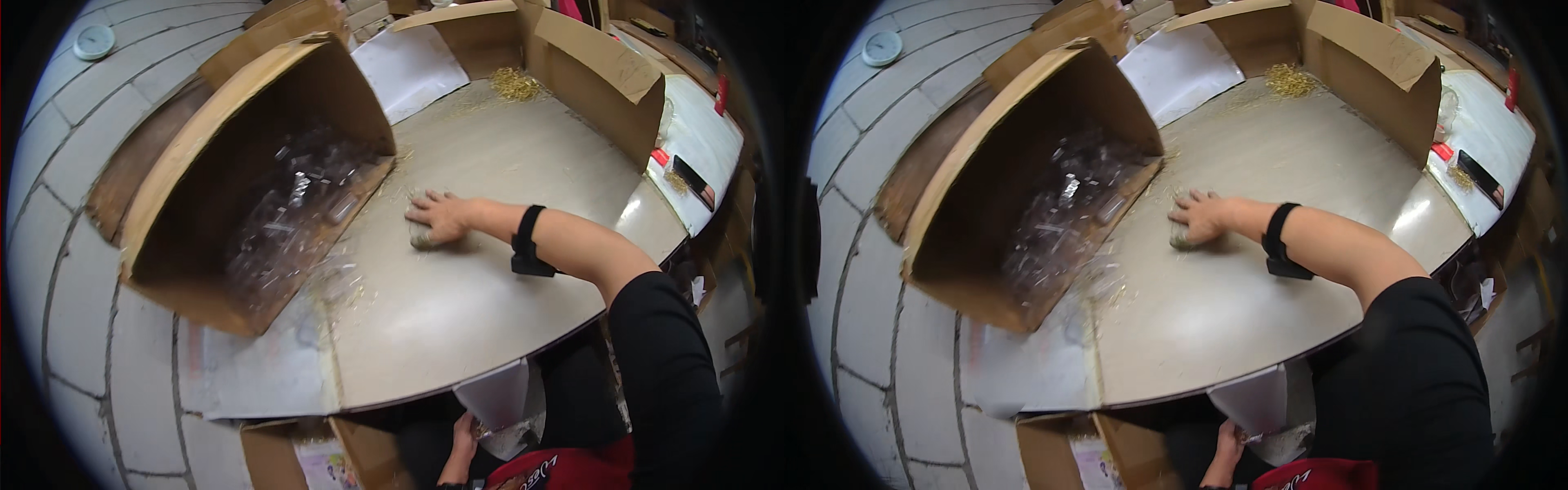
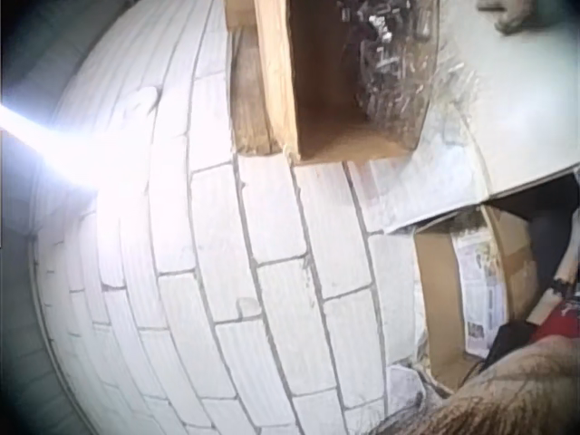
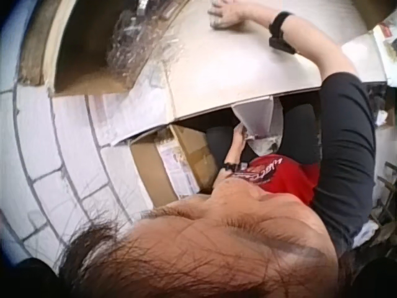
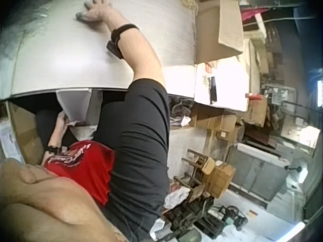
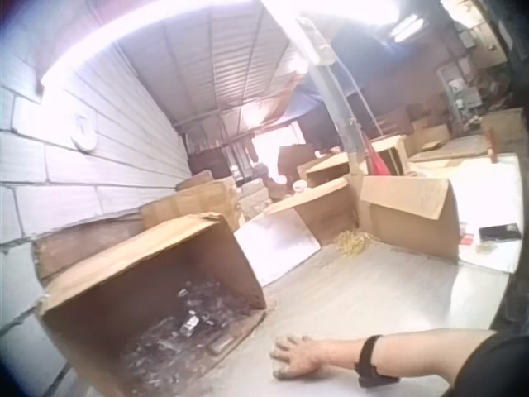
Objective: The person scoops loose yellow noodles from a table into small clear plastic bags using a cylindrical scoop. They seal the bags and place them into a cardboard box lined with newspaper. The person repeats this process multiple times, occasionally gathering scattered noodles from the table surface.
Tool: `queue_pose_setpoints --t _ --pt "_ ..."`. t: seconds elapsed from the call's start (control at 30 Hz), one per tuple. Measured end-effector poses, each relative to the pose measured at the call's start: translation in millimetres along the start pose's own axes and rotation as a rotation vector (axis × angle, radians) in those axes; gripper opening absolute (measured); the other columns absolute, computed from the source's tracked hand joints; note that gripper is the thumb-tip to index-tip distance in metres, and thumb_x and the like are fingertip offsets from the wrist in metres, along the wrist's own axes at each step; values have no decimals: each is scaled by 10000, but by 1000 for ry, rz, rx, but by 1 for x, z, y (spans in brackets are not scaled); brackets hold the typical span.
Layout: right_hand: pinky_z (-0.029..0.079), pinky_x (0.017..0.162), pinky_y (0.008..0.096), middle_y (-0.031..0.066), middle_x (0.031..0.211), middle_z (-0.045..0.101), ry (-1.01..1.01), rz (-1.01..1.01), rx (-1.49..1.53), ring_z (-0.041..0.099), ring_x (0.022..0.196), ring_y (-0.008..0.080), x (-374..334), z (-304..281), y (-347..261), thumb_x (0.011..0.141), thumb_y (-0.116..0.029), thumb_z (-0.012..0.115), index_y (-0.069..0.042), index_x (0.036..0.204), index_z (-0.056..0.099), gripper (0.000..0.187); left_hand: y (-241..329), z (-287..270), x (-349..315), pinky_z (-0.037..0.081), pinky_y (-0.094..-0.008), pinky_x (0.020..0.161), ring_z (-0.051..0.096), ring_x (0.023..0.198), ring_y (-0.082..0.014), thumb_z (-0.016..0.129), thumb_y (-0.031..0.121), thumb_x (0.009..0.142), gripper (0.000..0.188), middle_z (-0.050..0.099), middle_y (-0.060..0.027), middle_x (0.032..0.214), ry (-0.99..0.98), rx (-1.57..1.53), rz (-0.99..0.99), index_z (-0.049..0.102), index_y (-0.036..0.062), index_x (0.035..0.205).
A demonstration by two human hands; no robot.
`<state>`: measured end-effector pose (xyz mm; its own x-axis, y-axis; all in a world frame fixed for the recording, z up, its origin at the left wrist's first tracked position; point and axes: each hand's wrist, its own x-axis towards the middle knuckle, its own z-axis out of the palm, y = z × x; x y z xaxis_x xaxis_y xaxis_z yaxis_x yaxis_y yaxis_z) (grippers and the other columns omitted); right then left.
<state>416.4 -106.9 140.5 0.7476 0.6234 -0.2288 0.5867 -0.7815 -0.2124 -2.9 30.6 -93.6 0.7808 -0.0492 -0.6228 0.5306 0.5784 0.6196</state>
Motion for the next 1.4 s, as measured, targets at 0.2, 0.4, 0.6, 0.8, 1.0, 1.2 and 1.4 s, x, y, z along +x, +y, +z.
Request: queue_pose_setpoints --t 0.2,0.4,0.6,0.8,1.0,1.2,1.4 --pt "189 1124 471 183 1505 190 140 -162 -44 125 1395 399 -108 43 -71 902 -533 404 -147 1451 263 686 23 10 -19 577 -358 561 673 830 -229 328 419 991 529 652 -140 1000 -77 139 -94 556 -37 1132" --pt "315 1075 385 184 1423 362 189 -215 359 354 1312 341 -199 48 -87 937 -340 471 -96 1318 478 453 23 22 -22 566 -320 488 677 768 -230 341 407 989 473 642 -128 993 -105 180 -74 528 0 1140" --pt "315 1075 371 168 1368 448 686 167 289 408 1279 318 -189 79 -67 942 -313 484 -54 1248 545 406 23 59 -27 569 -347 504 678 803 -242 339 419 973 497 640 -139 979 -166 191 -64 540 -7 1129" --pt "336 1054 414 181 1345 461 614 -103 221 408 1277 325 -183 91 -122 890 -194 532 -19 1222 536 375 21 64 -26 554 -350 535 663 793 -243 372 280 955 373 640 -138 974 -138 134 -46 534 -7 1128" --pt "350 1053 417 176 1288 501 667 -202 254 419 1269 316 -260 122 -168 751 -52 592 32 1180 527 442 25 74 -32 551 -361 575 661 821 -201 410 293 936 368 649 -88 951 -112 58 -42 572 16 1117" --pt "492 892 384 146 1131 595 590 -207 508 570 1082 318 -332 142 -155 690 41 604 -26 1104 589 420 20 70 -46 544 -301 477 670 759 -179 372 344 954 382 650 -79 955 -203 90 -98 545 50 1126" --pt "510 768 371 179 987 629 487 -72 706 623 904 353 -356 161 -148 767 44 594 9 1055 605 291 16 45 -62 551 -295 472 676 706 -189 423 385 970 414 664 -84 917 -308 122 -209 576 18 1086"
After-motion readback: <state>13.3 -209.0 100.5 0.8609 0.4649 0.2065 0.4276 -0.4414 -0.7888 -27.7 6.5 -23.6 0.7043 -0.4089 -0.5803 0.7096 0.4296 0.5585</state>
